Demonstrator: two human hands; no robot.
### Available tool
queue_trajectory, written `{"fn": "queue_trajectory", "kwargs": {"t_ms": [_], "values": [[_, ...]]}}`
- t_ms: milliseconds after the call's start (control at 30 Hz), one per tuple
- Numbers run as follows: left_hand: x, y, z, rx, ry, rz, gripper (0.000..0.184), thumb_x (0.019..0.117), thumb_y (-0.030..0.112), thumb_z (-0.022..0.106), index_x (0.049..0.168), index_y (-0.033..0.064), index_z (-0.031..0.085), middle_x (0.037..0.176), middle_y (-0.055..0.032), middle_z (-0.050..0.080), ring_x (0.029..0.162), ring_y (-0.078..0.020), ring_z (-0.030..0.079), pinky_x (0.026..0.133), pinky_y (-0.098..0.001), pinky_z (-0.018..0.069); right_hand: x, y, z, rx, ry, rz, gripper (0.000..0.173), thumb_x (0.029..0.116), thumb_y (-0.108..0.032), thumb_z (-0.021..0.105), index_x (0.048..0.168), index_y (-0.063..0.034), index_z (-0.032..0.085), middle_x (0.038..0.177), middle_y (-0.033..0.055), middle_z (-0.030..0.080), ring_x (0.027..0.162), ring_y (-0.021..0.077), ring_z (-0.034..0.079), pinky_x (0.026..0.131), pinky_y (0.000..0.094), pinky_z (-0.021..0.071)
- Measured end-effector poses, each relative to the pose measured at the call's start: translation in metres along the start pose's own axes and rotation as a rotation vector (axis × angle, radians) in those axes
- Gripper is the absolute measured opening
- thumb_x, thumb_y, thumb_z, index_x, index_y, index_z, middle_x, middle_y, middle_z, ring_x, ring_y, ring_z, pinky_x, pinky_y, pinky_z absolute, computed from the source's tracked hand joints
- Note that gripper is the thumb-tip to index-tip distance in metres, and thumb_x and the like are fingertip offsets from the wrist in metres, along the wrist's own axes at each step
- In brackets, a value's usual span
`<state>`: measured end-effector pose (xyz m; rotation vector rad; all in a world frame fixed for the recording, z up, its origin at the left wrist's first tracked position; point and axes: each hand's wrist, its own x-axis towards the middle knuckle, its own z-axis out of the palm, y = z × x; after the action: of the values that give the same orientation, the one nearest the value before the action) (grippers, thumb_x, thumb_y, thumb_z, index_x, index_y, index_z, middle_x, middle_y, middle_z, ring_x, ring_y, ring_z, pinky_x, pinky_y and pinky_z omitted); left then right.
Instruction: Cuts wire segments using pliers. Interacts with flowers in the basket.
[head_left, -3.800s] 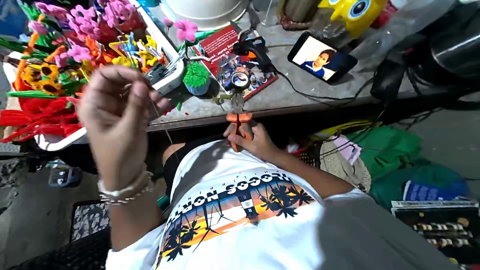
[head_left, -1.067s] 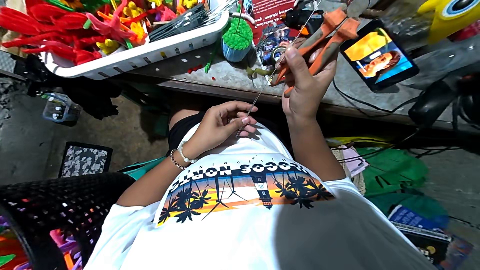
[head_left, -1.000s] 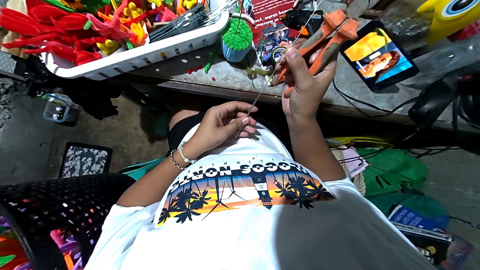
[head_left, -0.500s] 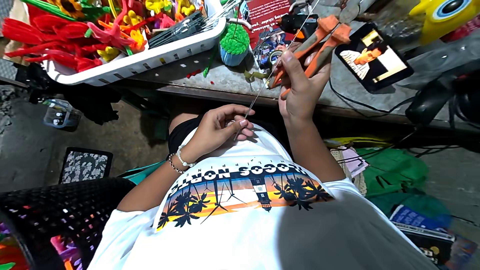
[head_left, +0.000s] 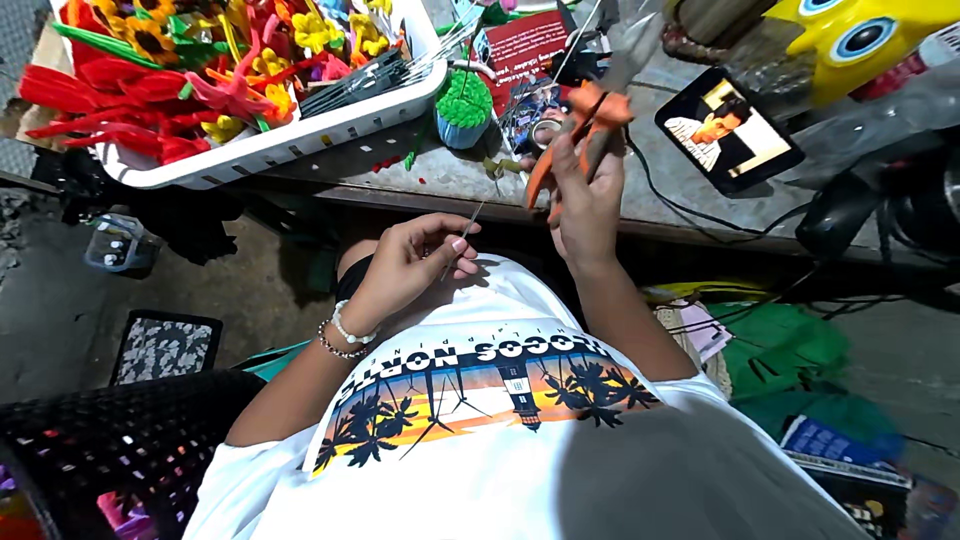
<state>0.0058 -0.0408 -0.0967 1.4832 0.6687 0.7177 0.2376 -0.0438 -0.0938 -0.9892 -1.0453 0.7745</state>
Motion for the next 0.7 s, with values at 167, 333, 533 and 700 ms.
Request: {"fn": "queue_trajectory", "kwargs": {"t_ms": [167, 333, 533, 700], "values": [[-0.005, 0.008, -0.015, 0.059, 0.023, -0.014, 0.023, 0.1024, 0.001, 0.058, 0.125, 0.0007, 0.064, 0.097, -0.0083, 0.074, 0.078, -0.0139, 0.074, 0.070, -0.0267, 0.0644, -0.042, -0.001, -0.016, -0.195, -0.241, 0.290, 0.039, 0.1013, -0.021, 0.064, 0.137, -0.0120, 0.051, 0.102, 0.0034, 0.068, 0.071, 0.0104, 0.067, 0.057, 0.0247, 0.0578], [-0.010, 0.013, -0.017, 0.132, 0.019, -0.008, 0.021, 0.1024, 0.003, 0.058, 0.123, 0.0019, 0.065, 0.097, -0.0066, 0.075, 0.079, -0.0136, 0.075, 0.071, -0.0275, 0.0650, -0.064, 0.005, -0.016, -0.240, -0.411, 0.385, 0.041, 0.0993, -0.011, 0.066, 0.137, -0.0028, 0.052, 0.118, 0.0089, 0.068, 0.094, 0.0158, 0.073, 0.081, 0.0341, 0.0650], [-0.014, 0.023, -0.020, 0.136, 0.027, 0.032, 0.021, 0.1022, 0.002, 0.058, 0.122, 0.0013, 0.065, 0.096, -0.0067, 0.075, 0.077, -0.0138, 0.074, 0.070, -0.0270, 0.0650, -0.064, -0.001, -0.019, -0.337, -0.522, 0.312, 0.036, 0.1007, -0.013, 0.062, 0.134, -0.0026, 0.054, 0.110, 0.0053, 0.069, 0.088, 0.0067, 0.068, 0.079, 0.0242, 0.0595], [-0.018, 0.030, -0.021, 0.120, 0.012, 0.032, 0.021, 0.1015, 0.002, 0.059, 0.122, 0.0004, 0.065, 0.096, -0.0075, 0.074, 0.078, -0.0153, 0.075, 0.071, -0.0284, 0.0660, -0.062, -0.009, -0.027, -0.327, -0.613, 0.356, 0.041, 0.1011, -0.013, 0.059, 0.139, -0.0034, 0.048, 0.103, 0.0035, 0.068, 0.088, 0.0049, 0.068, 0.080, 0.0226, 0.0585]]}}
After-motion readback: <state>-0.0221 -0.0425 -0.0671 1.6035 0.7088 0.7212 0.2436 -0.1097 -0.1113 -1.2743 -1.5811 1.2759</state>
